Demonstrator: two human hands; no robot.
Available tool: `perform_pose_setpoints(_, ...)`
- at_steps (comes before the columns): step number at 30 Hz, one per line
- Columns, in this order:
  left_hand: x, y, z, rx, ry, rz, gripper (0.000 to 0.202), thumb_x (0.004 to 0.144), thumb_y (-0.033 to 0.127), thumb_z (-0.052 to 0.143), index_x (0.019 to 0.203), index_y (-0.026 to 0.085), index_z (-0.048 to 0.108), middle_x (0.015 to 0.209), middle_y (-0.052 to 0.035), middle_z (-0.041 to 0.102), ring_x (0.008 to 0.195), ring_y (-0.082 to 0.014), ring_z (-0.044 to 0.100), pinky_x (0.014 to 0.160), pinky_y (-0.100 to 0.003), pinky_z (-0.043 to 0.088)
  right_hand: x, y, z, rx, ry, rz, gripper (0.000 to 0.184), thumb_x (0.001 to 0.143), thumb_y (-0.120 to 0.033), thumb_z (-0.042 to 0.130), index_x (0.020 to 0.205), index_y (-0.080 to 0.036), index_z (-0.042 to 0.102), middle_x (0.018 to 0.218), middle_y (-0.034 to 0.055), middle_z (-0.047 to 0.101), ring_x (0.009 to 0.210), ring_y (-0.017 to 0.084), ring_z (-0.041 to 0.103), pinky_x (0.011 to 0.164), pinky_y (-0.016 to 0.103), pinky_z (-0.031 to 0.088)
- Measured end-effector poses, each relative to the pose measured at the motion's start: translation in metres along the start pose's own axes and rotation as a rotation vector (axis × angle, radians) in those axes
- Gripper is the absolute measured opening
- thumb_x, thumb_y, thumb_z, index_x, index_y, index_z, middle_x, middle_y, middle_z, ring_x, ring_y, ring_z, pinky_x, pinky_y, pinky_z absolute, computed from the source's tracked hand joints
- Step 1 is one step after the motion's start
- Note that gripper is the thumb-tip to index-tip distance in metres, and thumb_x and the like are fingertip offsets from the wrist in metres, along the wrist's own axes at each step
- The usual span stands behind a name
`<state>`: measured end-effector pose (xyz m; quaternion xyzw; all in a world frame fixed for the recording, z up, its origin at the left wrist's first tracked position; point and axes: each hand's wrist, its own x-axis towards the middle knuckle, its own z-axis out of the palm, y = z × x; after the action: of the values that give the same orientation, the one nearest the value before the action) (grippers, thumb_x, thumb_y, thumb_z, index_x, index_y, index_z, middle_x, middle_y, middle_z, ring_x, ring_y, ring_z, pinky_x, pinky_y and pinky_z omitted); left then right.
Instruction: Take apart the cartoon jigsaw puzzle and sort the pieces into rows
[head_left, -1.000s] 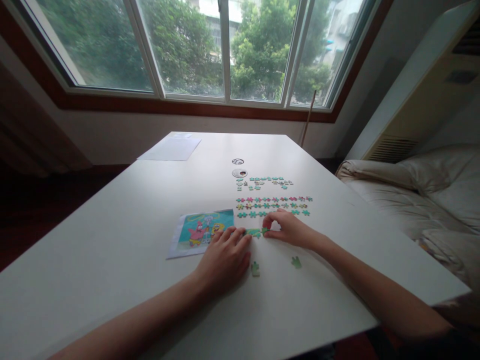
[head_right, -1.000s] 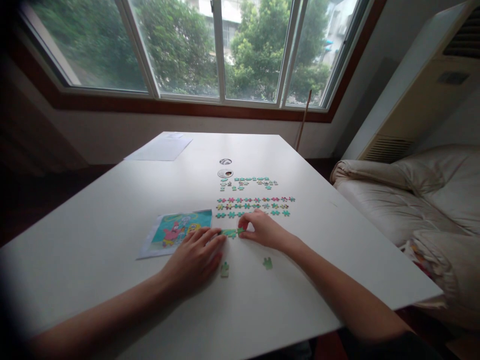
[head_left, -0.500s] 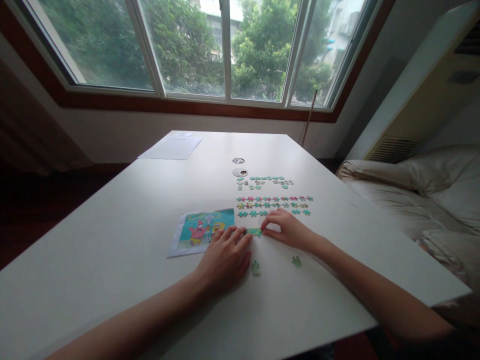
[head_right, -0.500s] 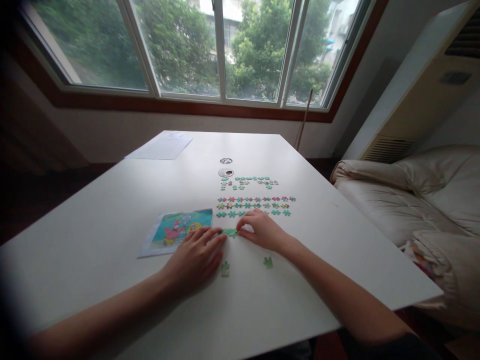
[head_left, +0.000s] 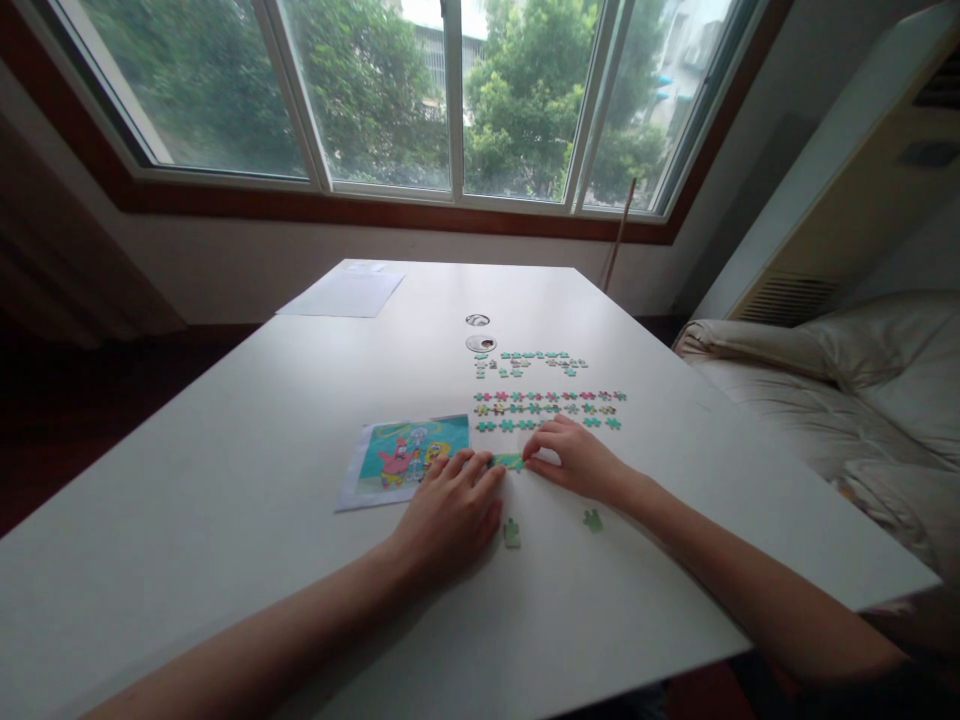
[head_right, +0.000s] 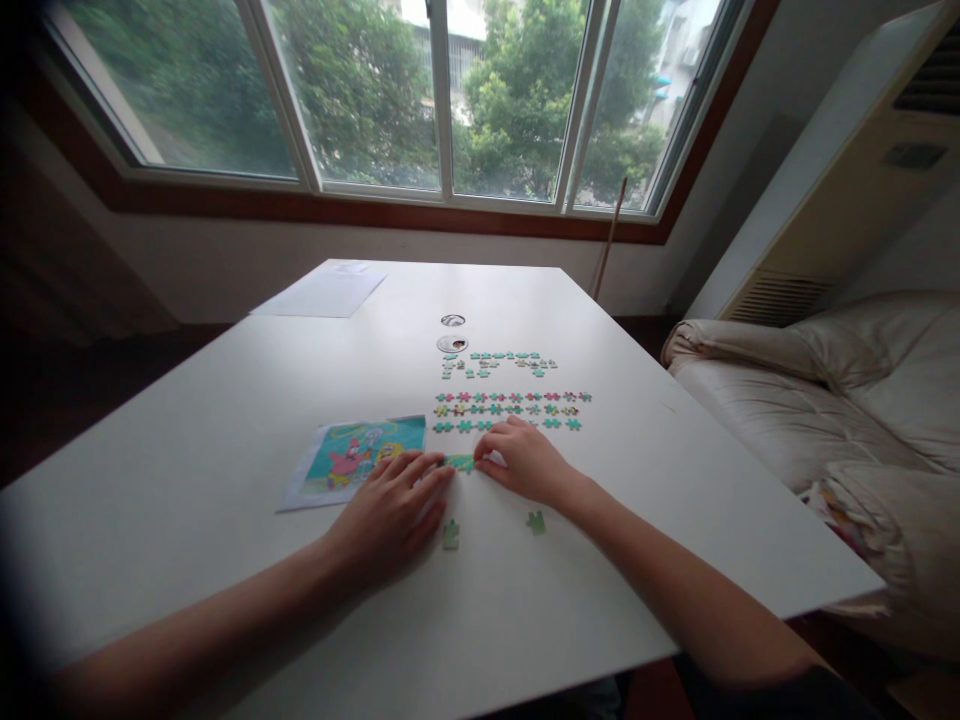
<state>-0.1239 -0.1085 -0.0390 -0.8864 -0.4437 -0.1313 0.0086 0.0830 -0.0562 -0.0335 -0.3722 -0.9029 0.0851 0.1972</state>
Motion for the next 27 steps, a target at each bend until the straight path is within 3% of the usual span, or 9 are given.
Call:
perform_pose_setpoints(9,0.001,0.001,-0.001,-0.009,0.013,0.004,0.028,0.080,0.021,0.044,0.108,0.020,0.051,0.118,-0.0090,0.049,0.107,-0.0245,0.042,0.091,-0.042,0.033,-0.007,0.013,-0.010,-0.036,0.005,0.018,0.010,0.079,-0.026,0.054,0.081,-0.020,0.061,0.080,0.0035,0.061,0.079,0.016,0.050,0.075,0.029,0.037)
perform_pose_setpoints(27,0.000,0.001,-0.001,-0.008,0.006,0.006,0.030,0.081,0.022,0.043,0.110,0.019,0.050,0.116,-0.0088,0.050,0.106,-0.0246,0.042,0.090,-0.041,0.033,-0.006,0.005,0.000,-0.001,0.019,0.025,0.009,0.078,-0.023,0.055,0.082,-0.020,0.062,0.077,0.0024,0.061,0.076,0.015,0.050,0.074,0.028,0.038)
